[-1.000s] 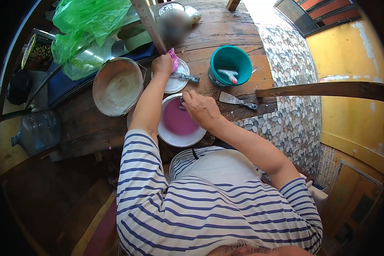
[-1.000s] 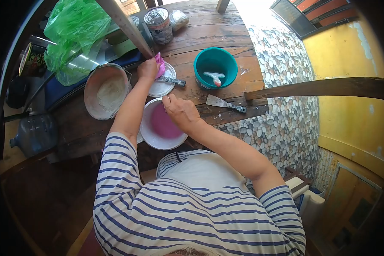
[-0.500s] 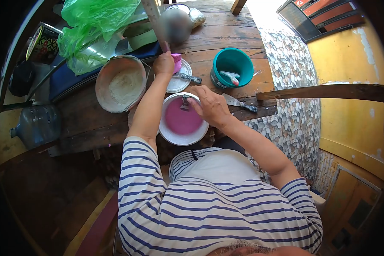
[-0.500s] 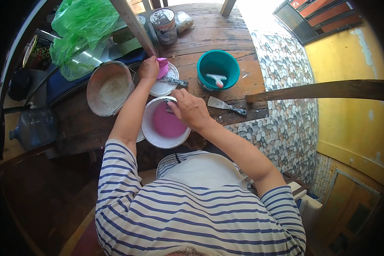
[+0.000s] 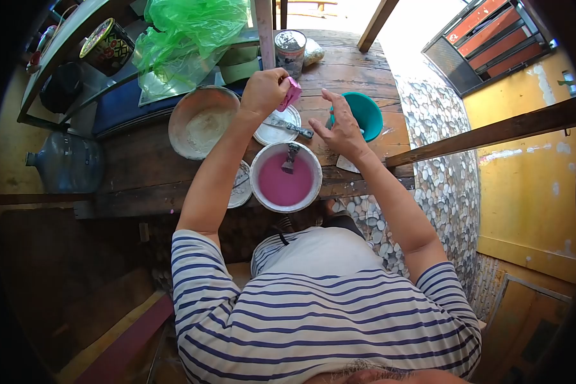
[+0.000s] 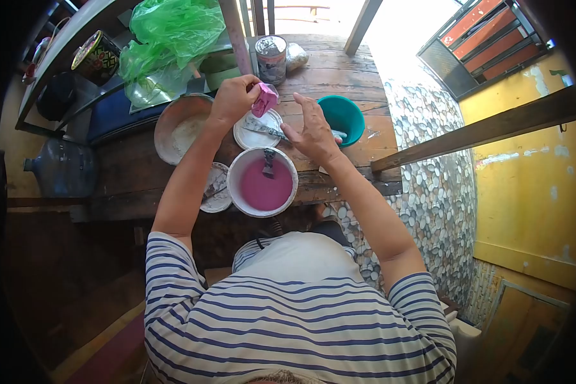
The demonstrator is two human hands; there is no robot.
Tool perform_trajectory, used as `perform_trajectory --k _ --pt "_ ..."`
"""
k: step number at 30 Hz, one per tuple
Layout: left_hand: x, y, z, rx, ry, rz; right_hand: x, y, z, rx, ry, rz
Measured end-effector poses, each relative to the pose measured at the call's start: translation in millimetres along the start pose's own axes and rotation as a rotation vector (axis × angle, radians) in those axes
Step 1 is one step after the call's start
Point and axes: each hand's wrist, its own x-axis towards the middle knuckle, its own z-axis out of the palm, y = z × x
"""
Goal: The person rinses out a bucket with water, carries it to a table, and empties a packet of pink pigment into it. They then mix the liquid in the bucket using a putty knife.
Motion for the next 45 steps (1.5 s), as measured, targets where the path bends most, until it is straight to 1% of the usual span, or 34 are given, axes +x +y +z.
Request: perform_trajectory --k 1,2,3,5,6,7,8,9,10,11,12,13,15,17,18,19,21,22,23,25,26,27,28,29,30,33,35,36,37,38,39,41,43,45 --pt "4 17 -18 0.004 0.015 0.009 7 -5 -3 -0.098 0.006 -0.065" --pt "7 36 -37 -0.050 -0.062 0.014 15 -13 -8 -0.095 -0.059 -0.036" --pt "10 52 -54 -0.103 -0.139 0.020 23 -21 -11 -0.097 -0.051 -0.051" --pt "15 81 -86 -0.342 -0.260 -0.036 40 -38 -17 0.080 -0.016 -0.154" --pt "16 95 -102 -0.429 -0.276 -0.043 47 -48 -20 0.195 -0.010 -0.148" --pt "17 107 -116 -0.517 -0.293 -0.048 51 -63 -25 0.193 -0.002 -0.163" --pt "15 118 -127 -0.614 -0.272 -0.075 53 -79 -29 0.463 -0.076 -0.145" --pt "13 125 -133 -0.611 -0.263 -0.063 54 -91 -31 0.731 -0.157 -0.123" --pt "9 131 -138 -0.681 -0.213 -0.105 57 -93 -26 0.695 -0.107 -0.192" --pt "4 135 -141 -0.754 -0.161 -0.150 55 -100 -26 0.688 -0.110 -0.202" --pt "-3 137 -144 -0.781 -0.150 -0.197 49 -111 -28 0.738 -0.127 -0.123" --pt "-9 131 -145 -0.787 -0.142 -0.195 43 -120 -27 0.770 -0.133 -0.073" --pt "-27 106 -138 -1.003 -0.108 -0.203 30 -131 -26 0.800 -0.149 -0.016" --pt "-57 90 -124 -1.004 -0.081 -0.255 17 -130 -29 0.792 -0.263 0.156" --pt "-75 82 -110 -1.048 0.004 -0.266 10 -126 -30 0.813 -0.309 0.262" --pt "-93 76 -95 -1.092 0.090 -0.279 2 -125 -31 0.810 -0.322 0.274" --pt "-133 69 -63 -1.173 0.059 -0.328 -10 -122 -33 0.887 -0.394 0.372" --pt "-154 67 -46 -1.248 0.011 -0.413 -17 -117 -33 0.898 -0.445 0.422" --pt "-170 75 -36 -1.213 0.003 -0.430 -23 -115 -33 0.889 -0.457 0.438" --pt "-195 72 -7 -1.293 -0.028 -0.497 -37 -117 -32 0.771 -0.521 0.490" --pt "-206 74 5 -1.306 -0.016 -0.510 -41 -122 -33 0.761 -0.567 0.472" --pt "-216 79 14 -1.249 0.027 -0.513 -45 -117 -32 0.753 -0.584 0.483" --pt "-225 83 22 -1.190 0.068 -0.516 -51 -108 -30 0.733 -0.630 0.605" --pt "-234 84 31 -1.200 0.076 -0.526 -55 -102 -27 0.710 -0.671 0.727" --pt "-240 88 36 -1.174 0.112 -0.533 -60 -102 -23 0.634 -0.673 0.685" --pt "-253 92 53 -1.144 0.168 -0.558 -73 -93 -17 0.550 -0.672 0.710" --pt "-261 83 74 -1.191 0.124 -0.611 -78 -88 -16 0.527 -0.687 0.722" --pt "-260 88 67 -1.265 0.102 -0.614 -78 -88 -16 0.502 -0.675 0.714" --pt "-259 92 64 -1.271 0.105 -0.621 -79 -89 -16 0.475 -0.662 0.707" --pt "-258 95 63 -1.378 0.097 -0.672 -78 -91 -17 0.399 -0.660 0.703" --pt "-258 97 64 -1.485 0.087 -0.722 -80 -90 -17 0.394 -0.664 0.709" --pt "-260 100 68 -1.462 0.084 -0.723 -83 -85 -15 0.216 -0.675 0.588" --pt "-261 102 70 -1.435 0.081 -0.727 -84 -83 -15 0.163 -0.702 0.572" --pt "-260 102 73 -1.472 0.060 -0.780 -83 -79 -14 0.112 -0.730 0.551"
